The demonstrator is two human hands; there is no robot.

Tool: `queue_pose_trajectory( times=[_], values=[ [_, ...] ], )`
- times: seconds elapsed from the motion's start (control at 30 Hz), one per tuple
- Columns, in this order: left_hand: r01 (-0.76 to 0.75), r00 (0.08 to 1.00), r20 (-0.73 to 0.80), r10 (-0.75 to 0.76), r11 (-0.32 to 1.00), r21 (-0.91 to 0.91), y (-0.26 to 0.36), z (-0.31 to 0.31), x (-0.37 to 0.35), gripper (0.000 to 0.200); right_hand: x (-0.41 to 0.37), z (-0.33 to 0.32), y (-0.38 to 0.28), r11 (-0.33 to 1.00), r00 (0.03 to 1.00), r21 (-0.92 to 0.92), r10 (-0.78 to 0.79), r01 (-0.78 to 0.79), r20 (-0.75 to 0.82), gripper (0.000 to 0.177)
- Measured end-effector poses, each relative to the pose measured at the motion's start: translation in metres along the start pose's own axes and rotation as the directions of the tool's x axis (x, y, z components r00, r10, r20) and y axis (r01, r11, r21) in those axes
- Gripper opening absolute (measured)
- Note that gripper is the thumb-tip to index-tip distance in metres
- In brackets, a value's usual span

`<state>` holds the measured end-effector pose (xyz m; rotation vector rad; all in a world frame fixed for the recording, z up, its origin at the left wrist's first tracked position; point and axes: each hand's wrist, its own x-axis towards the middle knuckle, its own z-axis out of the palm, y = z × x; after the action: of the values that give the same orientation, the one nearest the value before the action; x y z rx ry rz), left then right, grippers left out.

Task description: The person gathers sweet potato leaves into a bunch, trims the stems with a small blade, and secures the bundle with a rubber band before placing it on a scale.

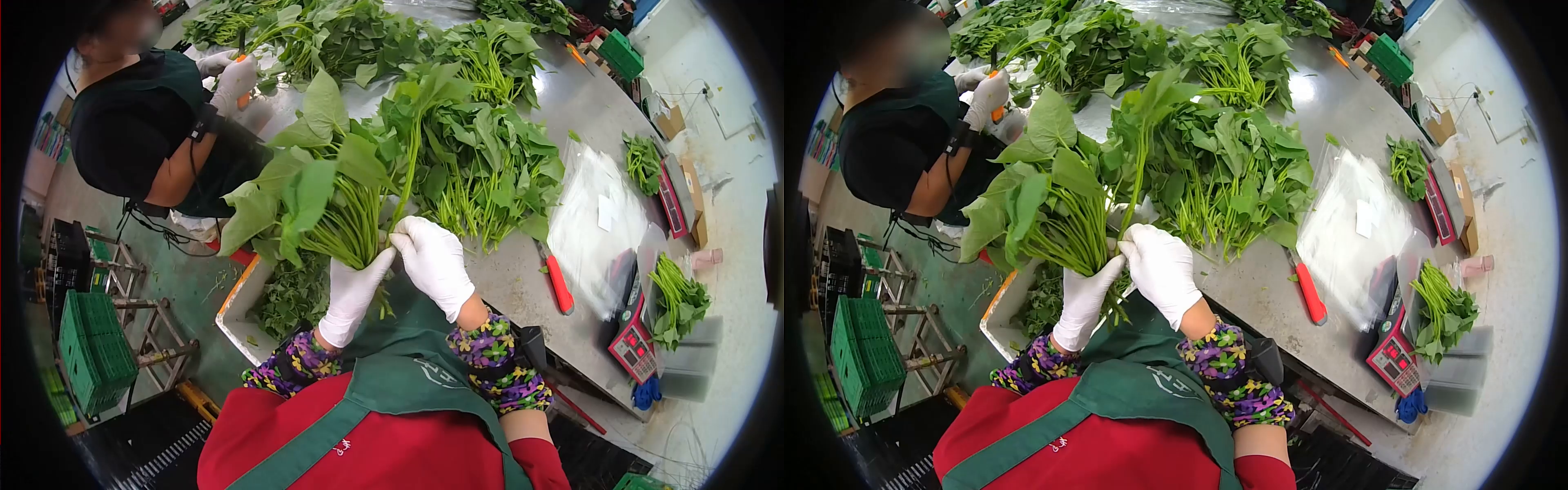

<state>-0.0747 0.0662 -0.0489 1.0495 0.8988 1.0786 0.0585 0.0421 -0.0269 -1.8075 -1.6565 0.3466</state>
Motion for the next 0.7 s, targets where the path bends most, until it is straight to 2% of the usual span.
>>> queue_pose_trajectory(
  times=[0.07,0.13,0.2,0.27,0.3,0.33,0.4,0.47,0.53,0.57,0.6,0.7],
  values=[
    [0.050,0.998,0.029,-0.050,0.999,-0.006,0.003,-0.003,0.000,0.023,0.001,0.001,0.002,0.995,0.993,-0.020,-0.100,0.099,-0.056,0.012],
    [0.167,0.985,0.060,-0.164,0.985,-0.052,0.006,-0.005,0.001,0.024,0.002,0.000,0.006,0.996,0.993,0.020,-0.090,0.091,-0.074,0.012],
    [0.184,0.983,0.044,-0.181,0.980,-0.079,0.011,-0.004,0.000,0.024,0.001,-0.001,0.006,0.995,0.993,0.062,-0.076,0.081,-0.090,0.012],
    [0.228,0.973,0.057,-0.223,0.968,-0.103,0.012,-0.004,0.000,0.023,0.001,-0.004,0.006,0.928,0.971,0.293,0.237,-0.230,0.011,0.013],
    [0.226,0.974,0.057,-0.221,0.968,-0.104,0.014,-0.004,0.000,0.023,0.000,0.002,0.020,0.897,0.957,0.333,0.265,-0.291,0.122,0.016],
    [0.237,0.970,0.076,-0.230,0.965,-0.112,0.015,-0.004,0.000,0.023,0.000,0.003,0.016,0.898,0.957,0.332,0.264,-0.291,0.123,0.016],
    [0.247,0.967,0.095,-0.237,0.961,-0.122,0.013,-0.003,0.000,0.023,-0.002,0.004,0.006,0.711,0.938,0.615,0.300,-0.342,0.175,0.020],
    [0.240,0.968,0.123,-0.220,0.953,-0.186,0.007,-0.002,-0.002,0.026,-0.005,0.011,0.009,0.674,0.946,0.664,0.244,-0.325,0.215,0.022],
    [0.256,0.964,0.121,-0.237,0.951,-0.171,0.007,0.000,-0.003,0.026,-0.003,0.014,0.006,0.532,0.934,0.785,0.321,-0.317,0.160,0.019],
    [0.260,0.965,0.094,-0.246,0.949,-0.180,0.005,-0.002,-0.001,0.025,0.001,0.008,0.006,0.722,0.963,0.659,0.268,-0.212,0.016,0.017],
    [0.263,0.965,0.065,-0.255,0.946,-0.188,0.004,-0.004,0.002,0.024,0.000,0.003,0.003,0.771,0.962,0.617,0.260,-0.158,-0.079,0.014],
    [0.268,0.963,0.059,-0.262,0.918,-0.294,-0.007,-0.016,0.012,0.024,-0.004,-0.014,0.003,0.972,0.978,0.190,0.165,-0.138,-0.131,0.011]
  ],
)
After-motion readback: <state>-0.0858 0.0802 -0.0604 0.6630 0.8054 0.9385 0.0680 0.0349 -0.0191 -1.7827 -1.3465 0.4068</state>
